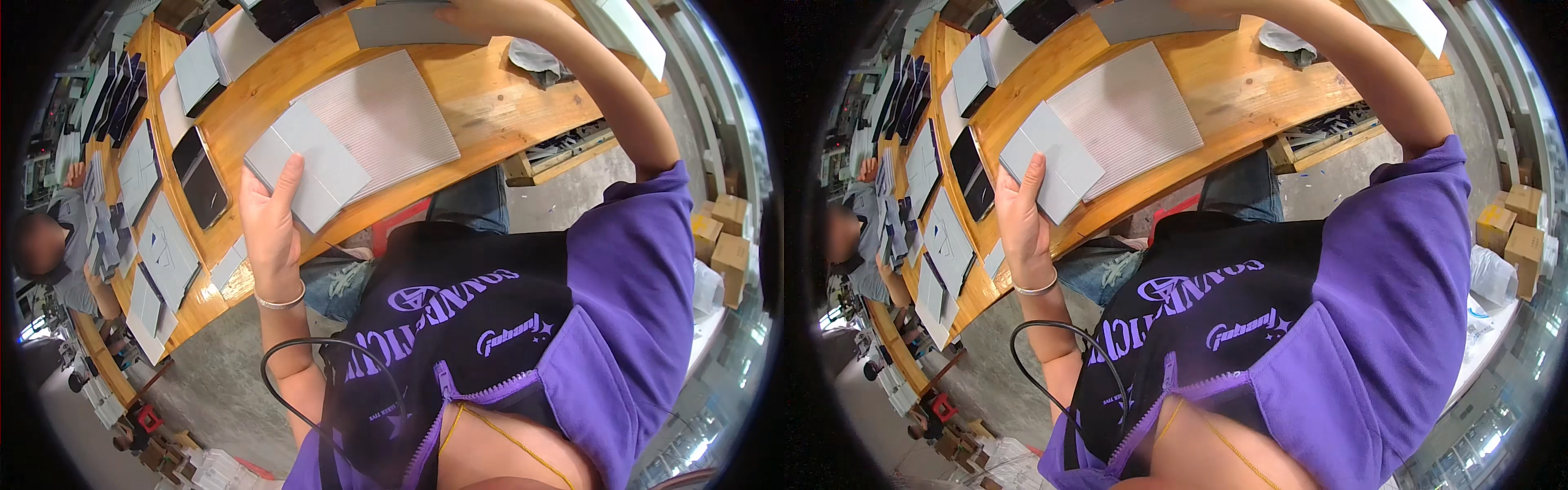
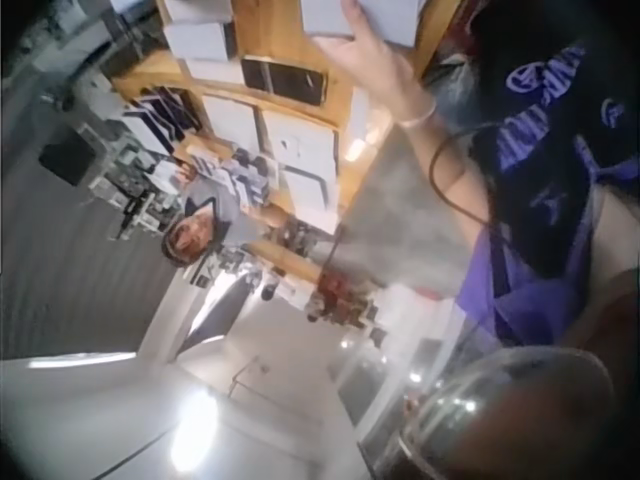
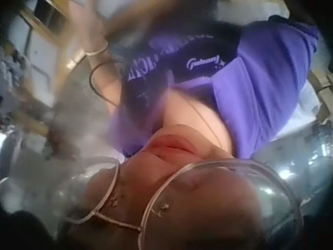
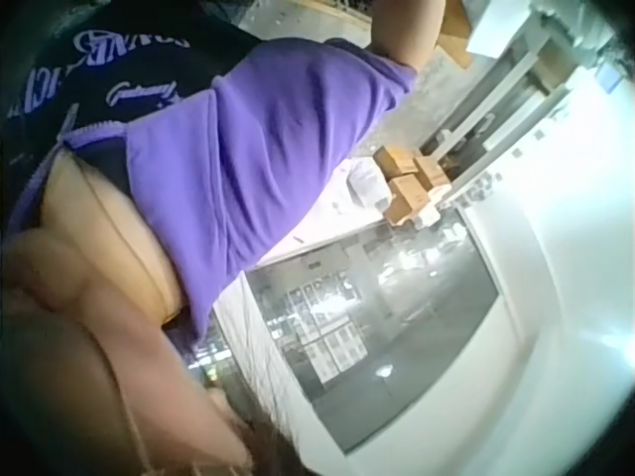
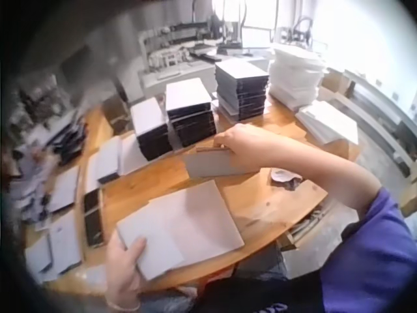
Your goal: Sorting and stacking grey industrial plates on a wooden workbench.
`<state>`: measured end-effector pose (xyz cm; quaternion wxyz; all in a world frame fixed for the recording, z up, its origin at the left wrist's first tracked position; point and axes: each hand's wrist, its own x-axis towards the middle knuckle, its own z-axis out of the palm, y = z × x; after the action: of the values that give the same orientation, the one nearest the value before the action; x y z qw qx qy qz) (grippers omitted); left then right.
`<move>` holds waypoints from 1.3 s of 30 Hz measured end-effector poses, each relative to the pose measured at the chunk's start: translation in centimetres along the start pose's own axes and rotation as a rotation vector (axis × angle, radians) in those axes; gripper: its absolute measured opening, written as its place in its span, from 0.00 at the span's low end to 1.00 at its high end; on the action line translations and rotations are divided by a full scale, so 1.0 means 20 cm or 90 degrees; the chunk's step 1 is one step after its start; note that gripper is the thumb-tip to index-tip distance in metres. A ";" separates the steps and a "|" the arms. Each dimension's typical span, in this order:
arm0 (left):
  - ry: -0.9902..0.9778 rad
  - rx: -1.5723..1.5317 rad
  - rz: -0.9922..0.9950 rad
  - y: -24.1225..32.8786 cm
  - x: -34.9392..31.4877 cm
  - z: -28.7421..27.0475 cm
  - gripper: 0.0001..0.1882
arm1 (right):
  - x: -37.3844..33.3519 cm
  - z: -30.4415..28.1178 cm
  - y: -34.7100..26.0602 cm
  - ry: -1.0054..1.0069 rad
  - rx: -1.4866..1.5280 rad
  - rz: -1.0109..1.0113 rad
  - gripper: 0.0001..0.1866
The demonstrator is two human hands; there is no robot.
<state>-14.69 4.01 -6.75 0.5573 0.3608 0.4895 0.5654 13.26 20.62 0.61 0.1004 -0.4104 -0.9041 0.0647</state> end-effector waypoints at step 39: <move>0.090 -0.038 0.138 -0.05 -0.07 0.19 0.19 | -0.34 0.47 -0.48 0.068 0.919 0.279 0.13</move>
<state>-10.56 3.16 -6.62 0.4674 0.3544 0.4686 0.6606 8.35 8.83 -7.54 0.3729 -0.4159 -0.5288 0.6390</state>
